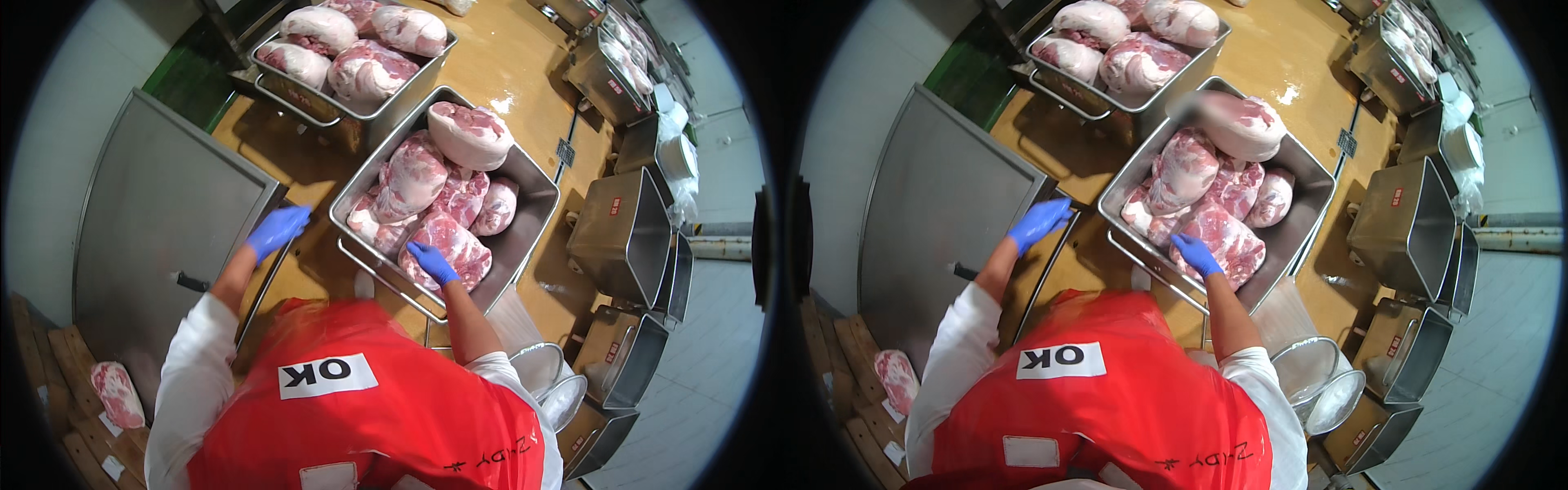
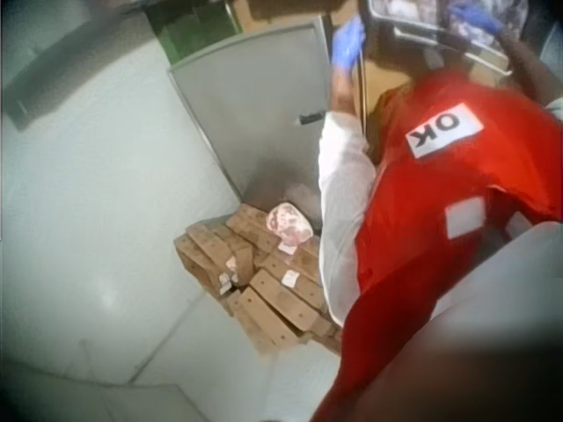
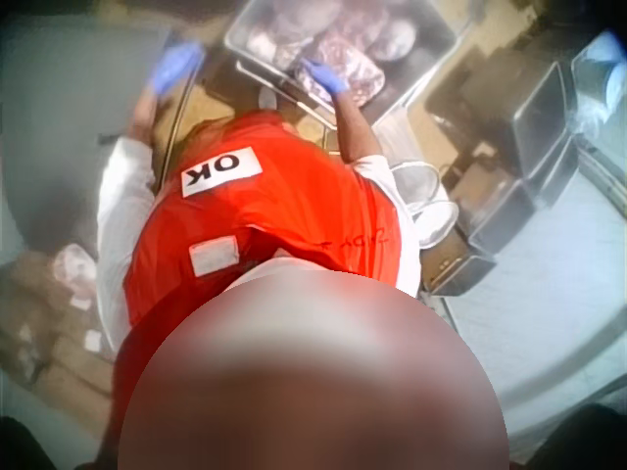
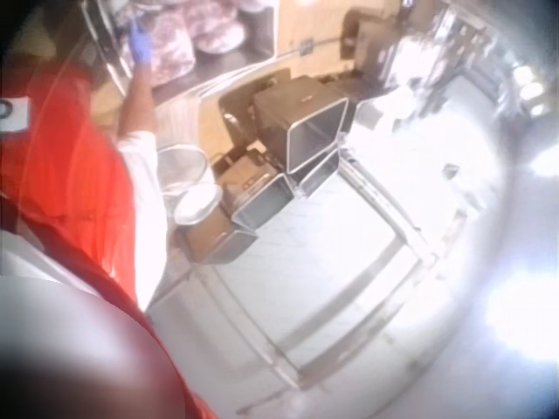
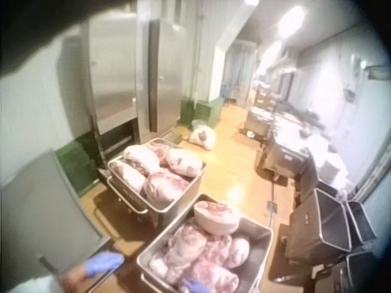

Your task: The person uses a knife to trim fat and separate a large piece of raw meat on a stainless steel table. They place the trimmed portion into a metal tray, then submerge a vacuum-sealed package of meat into a water bath before removing it and placing it on the table.

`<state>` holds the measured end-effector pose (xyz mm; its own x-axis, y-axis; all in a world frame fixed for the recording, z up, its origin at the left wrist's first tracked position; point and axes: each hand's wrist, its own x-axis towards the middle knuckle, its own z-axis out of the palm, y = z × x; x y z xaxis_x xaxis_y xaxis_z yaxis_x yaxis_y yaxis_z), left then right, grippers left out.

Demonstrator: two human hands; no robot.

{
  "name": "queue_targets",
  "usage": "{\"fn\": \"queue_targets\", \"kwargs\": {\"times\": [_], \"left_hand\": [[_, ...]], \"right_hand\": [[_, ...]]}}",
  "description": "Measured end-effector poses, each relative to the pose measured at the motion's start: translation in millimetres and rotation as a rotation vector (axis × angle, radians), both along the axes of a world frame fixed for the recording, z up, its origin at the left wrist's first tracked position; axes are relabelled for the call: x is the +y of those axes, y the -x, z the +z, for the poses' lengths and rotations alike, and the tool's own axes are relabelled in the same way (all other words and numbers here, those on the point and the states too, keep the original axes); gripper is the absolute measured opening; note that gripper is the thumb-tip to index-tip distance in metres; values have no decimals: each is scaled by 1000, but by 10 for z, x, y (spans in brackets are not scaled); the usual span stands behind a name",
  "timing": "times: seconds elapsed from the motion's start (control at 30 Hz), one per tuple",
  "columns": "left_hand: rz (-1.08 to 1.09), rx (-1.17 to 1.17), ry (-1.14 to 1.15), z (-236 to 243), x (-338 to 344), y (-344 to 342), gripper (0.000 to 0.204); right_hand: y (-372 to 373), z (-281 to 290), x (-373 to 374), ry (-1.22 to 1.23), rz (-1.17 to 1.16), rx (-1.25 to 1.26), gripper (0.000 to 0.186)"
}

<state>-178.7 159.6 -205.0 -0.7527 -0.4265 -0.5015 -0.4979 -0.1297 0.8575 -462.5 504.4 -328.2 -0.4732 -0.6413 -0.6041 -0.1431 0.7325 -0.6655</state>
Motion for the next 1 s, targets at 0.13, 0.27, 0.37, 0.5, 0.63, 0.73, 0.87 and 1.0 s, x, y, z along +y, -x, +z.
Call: {"fn": "queue_targets", "kwargs": {"times": [0.13,0.27,0.37,0.5,0.63,0.73,0.87,1.0], "left_hand": [[-136,-304,532,-699,343,-1762,56],[-13,-691,450,-1410,1052,-3350,53],[-17,-859,254,-2329,1564,-4675,52],[-77,-959,255,-2881,2332,-5228,64],[503,-748,-108,-2151,2449,-5023,70],[646,-685,-26,-1698,2363,-4556,75],[963,-577,9,-1446,2796,-4275,71],[1147,-659,-33,-1507,3609,-4311,72]], "right_hand": [[-370,-625,830,-297,191,228,99],[-515,-629,918,-407,180,486,101],[-330,-640,809,-371,173,200,87],[-67,-715,398,-438,381,287,68],[-549,-355,-259,-236,122,473,64],[-461,-632,-261,-20,218,800,74],[-384,-502,-837,-66,588,464,57],[-166,-1032,-1395,-125,801,250,40]]}}
